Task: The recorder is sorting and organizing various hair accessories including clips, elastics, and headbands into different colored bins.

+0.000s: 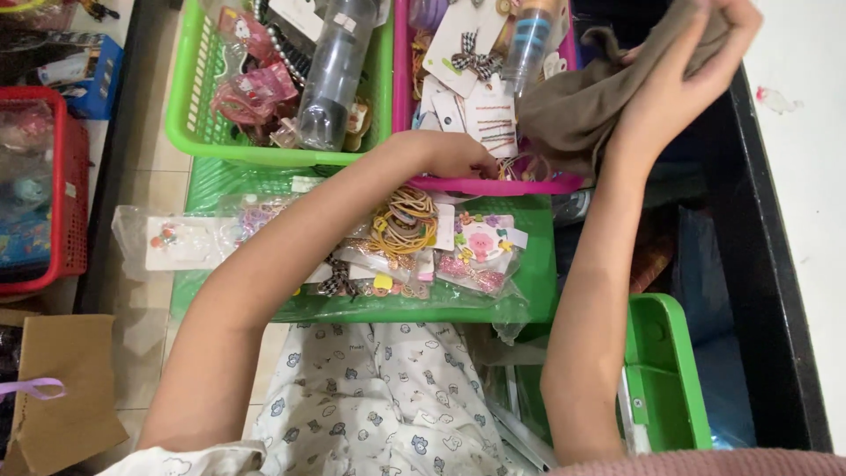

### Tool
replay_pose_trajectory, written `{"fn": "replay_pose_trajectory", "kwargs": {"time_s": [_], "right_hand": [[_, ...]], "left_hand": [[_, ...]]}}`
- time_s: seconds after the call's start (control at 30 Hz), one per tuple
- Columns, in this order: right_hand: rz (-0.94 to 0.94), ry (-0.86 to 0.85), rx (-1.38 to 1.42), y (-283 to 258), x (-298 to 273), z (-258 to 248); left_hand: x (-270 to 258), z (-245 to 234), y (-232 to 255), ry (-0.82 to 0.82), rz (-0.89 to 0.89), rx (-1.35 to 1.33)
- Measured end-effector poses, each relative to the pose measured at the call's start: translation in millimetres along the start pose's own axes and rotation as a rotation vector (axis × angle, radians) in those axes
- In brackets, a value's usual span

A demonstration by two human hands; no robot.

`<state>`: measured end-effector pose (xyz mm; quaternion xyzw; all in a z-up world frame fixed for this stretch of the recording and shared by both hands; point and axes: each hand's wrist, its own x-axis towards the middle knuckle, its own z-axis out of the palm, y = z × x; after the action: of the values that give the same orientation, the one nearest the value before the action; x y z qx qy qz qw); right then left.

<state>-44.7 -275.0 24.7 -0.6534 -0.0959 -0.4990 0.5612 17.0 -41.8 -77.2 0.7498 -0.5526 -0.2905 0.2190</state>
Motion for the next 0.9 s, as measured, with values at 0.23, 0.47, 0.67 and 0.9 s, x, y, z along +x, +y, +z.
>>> {"fn": "replay_pose_trajectory", "kwargs": {"time_s": [0.23,0.47,0.67,0.9], "right_hand": [[0.009,0.045,0.105,9.0,9.4,-10.5],[0.165,0.140,0.301,74.2,25.1,-14.9],[0.253,0.217,0.430,96.2,34.8,-15.2],[0.177,0.194,0.411,76.5,21.3,9.5]], "left_hand": [[-17.5,-14.3,49.6,0.083,-0.132,0.150],[2.1,-14.5,50.1,0.349,-0.190,0.293],[44.0,-0.6,11.2,0.346,-0.214,-0.118],[84.5,21.6,25.3,0.293,-0.242,0.048]]}}
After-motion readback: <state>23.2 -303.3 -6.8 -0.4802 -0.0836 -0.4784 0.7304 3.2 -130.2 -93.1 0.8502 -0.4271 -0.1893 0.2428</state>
